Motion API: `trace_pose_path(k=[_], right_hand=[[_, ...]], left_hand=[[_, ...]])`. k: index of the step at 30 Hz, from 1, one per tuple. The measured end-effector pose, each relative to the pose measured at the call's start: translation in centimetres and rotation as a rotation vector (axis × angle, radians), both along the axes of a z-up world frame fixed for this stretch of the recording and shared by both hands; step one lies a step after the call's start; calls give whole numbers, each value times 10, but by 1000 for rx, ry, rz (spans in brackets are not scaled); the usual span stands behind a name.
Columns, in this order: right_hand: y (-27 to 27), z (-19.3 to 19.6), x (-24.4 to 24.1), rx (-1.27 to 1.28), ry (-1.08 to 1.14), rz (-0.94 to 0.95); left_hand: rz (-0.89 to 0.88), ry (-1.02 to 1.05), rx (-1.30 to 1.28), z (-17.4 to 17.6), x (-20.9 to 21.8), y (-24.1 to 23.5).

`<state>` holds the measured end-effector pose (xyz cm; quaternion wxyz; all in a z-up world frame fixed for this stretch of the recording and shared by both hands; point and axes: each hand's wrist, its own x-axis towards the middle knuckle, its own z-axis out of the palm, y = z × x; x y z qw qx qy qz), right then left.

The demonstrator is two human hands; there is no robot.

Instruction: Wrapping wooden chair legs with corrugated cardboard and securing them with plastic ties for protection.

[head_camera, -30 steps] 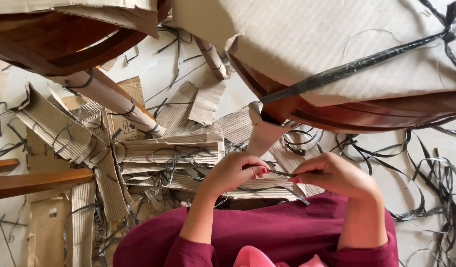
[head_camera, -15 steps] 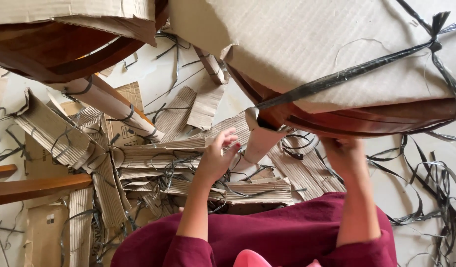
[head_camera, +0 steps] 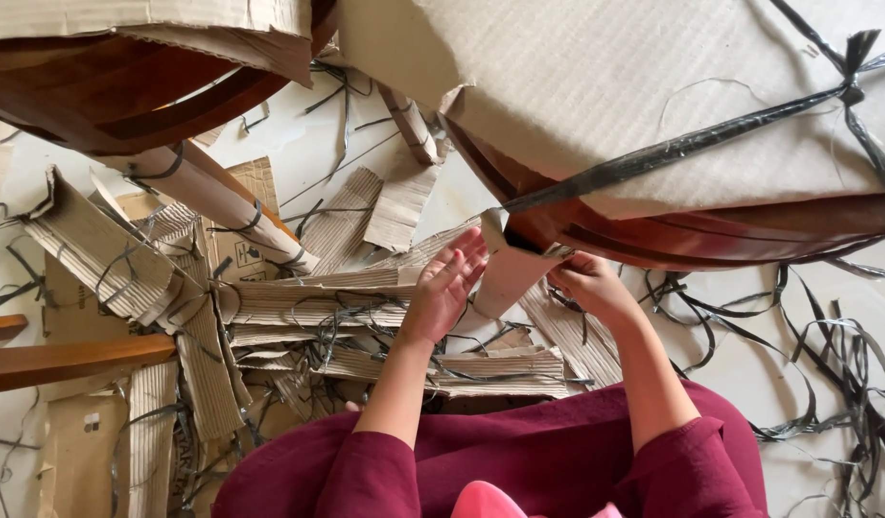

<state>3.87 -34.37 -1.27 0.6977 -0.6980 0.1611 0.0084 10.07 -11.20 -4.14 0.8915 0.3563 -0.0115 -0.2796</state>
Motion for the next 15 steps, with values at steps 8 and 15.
trace_pose_path(k=[8,15], right_hand=[[-9,-3,9,-891,-167,-105],[6,-34,15,-362,72,-189]], left_hand=[[206,-229,546,1,10,18],[233,-674,932,-12,9,15]])
